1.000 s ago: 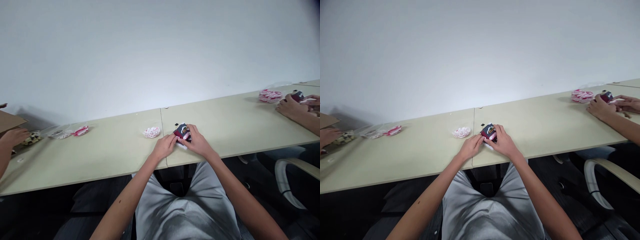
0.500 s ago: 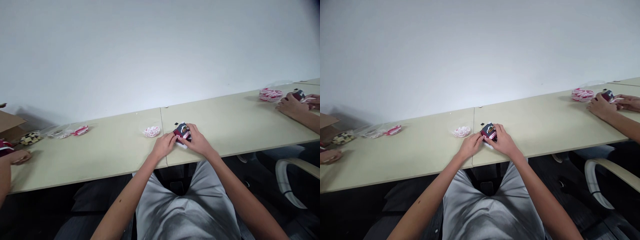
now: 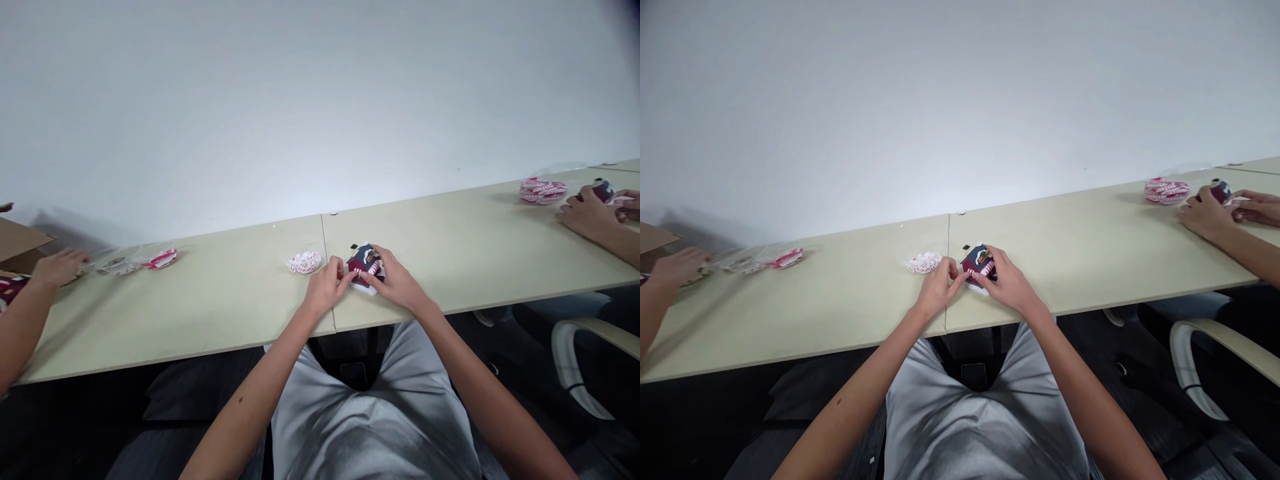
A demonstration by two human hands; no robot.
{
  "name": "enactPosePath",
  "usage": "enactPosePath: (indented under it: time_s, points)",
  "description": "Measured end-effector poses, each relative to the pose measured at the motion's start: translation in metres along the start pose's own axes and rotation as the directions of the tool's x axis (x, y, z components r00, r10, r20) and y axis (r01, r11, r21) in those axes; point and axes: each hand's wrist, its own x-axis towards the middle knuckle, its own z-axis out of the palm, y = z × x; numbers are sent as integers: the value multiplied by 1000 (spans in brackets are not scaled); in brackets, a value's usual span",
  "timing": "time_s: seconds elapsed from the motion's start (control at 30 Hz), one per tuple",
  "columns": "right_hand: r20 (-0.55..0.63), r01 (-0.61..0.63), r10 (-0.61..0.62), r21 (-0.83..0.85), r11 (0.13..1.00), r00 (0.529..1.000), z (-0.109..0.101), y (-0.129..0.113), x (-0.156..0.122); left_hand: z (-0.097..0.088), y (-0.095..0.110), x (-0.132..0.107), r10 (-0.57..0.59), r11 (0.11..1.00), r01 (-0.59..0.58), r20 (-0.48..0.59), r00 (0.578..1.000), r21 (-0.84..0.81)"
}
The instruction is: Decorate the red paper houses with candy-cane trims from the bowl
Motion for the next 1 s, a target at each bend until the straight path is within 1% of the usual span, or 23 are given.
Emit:
enactPosePath:
  time_s: [0.07, 0.2, 0.33, 0.5, 0.63, 0.73, 0.83, 1.0]
  points:
    - [24, 20, -20, 13, 1000, 1000, 0, 2, 0, 0, -2, 0, 12, 1000, -13, -31, 999, -27]
    - [84, 43, -46, 38, 998, 995, -2, 2, -1, -1, -3, 0, 103, 993, -107, -72, 992, -51]
    - [148, 54, -64, 70, 996, 987, -5, -1, -3, -3, -1, -1, 193, 977, -196, -43, 980, -84]
    - [176, 78, -91, 79, 994, 980, -6, 0, -3, -5, 4, -2, 238, 966, -234, 22, 971, -110]
    - [134, 81, -91, 82, 993, 987, -4, 2, -2, -7, 6, -1, 254, 956, -242, 52, 966, -165]
    - [47, 89, -93, 75, 993, 995, -4, 1, -1, -8, 6, -2, 239, 957, -227, 46, 970, -178]
    - [-35, 123, -120, 71, 990, 992, -4, -2, 0, -7, 5, -3, 230, 960, -219, 43, 972, -176]
    - [-88, 149, -144, 62, 987, 986, -4, -3, 1, -8, 5, -3, 224, 959, -212, 45, 974, -186]
